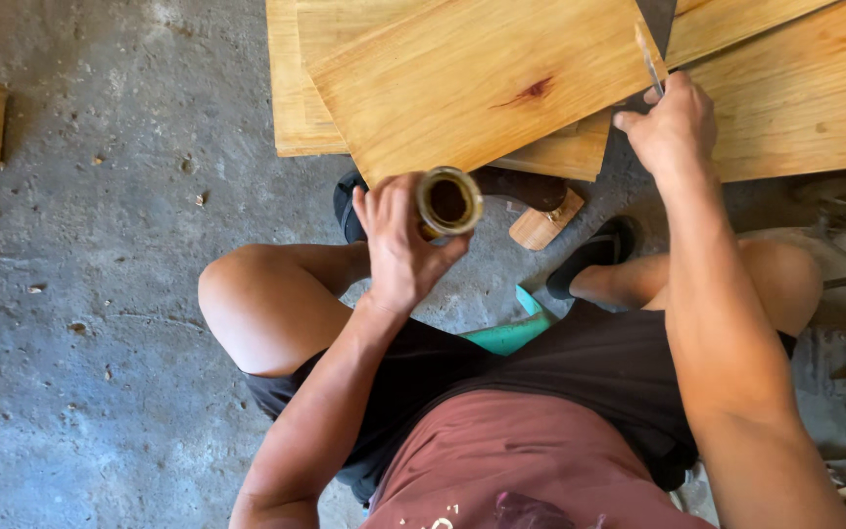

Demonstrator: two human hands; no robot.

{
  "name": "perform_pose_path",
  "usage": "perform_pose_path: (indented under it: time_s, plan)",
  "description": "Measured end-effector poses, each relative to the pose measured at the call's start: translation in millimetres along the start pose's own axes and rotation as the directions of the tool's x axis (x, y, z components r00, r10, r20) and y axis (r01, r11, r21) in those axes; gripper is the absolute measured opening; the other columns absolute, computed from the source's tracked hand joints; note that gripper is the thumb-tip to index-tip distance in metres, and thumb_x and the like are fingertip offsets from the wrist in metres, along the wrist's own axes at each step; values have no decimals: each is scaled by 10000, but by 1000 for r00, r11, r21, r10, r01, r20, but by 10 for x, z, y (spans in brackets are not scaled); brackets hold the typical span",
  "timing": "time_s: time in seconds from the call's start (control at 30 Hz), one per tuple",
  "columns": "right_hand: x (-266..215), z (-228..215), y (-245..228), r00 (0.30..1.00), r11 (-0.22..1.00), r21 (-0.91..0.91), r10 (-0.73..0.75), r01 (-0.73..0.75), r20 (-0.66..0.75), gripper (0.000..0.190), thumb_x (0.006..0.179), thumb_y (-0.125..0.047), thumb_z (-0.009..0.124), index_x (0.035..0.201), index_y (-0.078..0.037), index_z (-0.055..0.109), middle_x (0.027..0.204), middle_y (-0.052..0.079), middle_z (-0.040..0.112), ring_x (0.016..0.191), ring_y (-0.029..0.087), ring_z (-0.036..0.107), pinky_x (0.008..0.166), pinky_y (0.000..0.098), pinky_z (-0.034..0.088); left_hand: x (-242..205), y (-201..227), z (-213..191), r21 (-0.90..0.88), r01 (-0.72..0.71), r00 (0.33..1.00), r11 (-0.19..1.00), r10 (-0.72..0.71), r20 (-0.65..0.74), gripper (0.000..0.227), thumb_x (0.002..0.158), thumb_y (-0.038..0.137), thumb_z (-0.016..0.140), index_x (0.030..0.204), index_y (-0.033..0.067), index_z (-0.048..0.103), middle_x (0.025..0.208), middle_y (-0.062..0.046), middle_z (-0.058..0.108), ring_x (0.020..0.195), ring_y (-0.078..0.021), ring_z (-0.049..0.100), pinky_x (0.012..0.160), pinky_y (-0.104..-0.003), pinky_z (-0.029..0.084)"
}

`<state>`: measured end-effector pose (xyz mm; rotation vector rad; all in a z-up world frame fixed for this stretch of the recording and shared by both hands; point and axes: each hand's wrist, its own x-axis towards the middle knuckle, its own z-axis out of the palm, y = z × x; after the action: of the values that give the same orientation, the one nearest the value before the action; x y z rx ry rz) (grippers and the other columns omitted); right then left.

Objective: The person applies a dark wood finish to several wooden planks using a small knife to scoop the finish from a can and spread it onto the wood. The person handles the planks one at a time, applying the finish to the surface and edges, then stacks the treated planks.

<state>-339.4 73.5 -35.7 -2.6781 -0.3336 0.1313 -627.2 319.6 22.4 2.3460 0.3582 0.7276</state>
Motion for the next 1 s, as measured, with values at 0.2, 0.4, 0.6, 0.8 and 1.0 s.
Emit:
perform_pose_path:
  time_s: [0.2, 0.4, 0.6, 0.8, 1.0]
  plan:
    - [-1100, -736, -657, 913, 916, -41, -393, 399, 113, 136, 1001, -8, 619, 1134, 19, 632, 1107, 218, 619, 1006, 401, 646, 861, 473, 526, 160, -127, 125, -218, -67, 998, 974, 70, 6, 900, 601, 76, 910, 1400, 18, 498, 1413, -201, 522, 1311, -411, 516, 1119, -490, 467]
    - [-1643, -1074, -1342, 780, 758, -184, -618, 625, 102, 343, 898, 17, 636, 1225, -28, 732, 993, 153, 610, 881, 347, 648, 767, 447, 536, 184, -100, 257, -175, -89, 994, 980, 99, 46, 895, 613, 74, 896, 1414, 43, 498, 1400, -198, 506, 1308, -423, 498, 1102, -491, 473]
    - [-1605, -901, -1563, 645, 599, -316, -762, 736, 59, 242, 925, -52, 716, 1159, -63, 775, 816, 48, 604, 752, 223, 626, 673, 381, 480, 104, -48, 205, -134, -166, 978, 977, 180, 105, 919, 623, 108, 888, 1441, 37, 475, 1381, -232, 482, 1300, -448, 477, 1106, -527, 443]
    - [-1579, -858, -1643, 621, 605, -215, -784, 767, 10, 120, 845, -67, 762, 957, -47, 803, 716, 50, 628, 614, 215, 593, 615, 403, 439, 67, -21, 193, -127, -183, 978, 975, 194, 79, 868, 650, 80, 891, 1424, 47, 498, 1383, -218, 489, 1319, -435, 475, 1127, -518, 445]
    - [-1347, -962, -973, 868, 870, 38, -487, 492, -95, 55, 982, -16, 733, 1032, -30, 752, 922, 137, 666, 819, 324, 653, 791, 426, 518, 144, -234, 89, -174, 67, 993, 982, -82, -79, 822, 700, 101, 904, 1396, 19, 475, 1345, -203, 534, 1240, -394, 526, 1079, -480, 480]
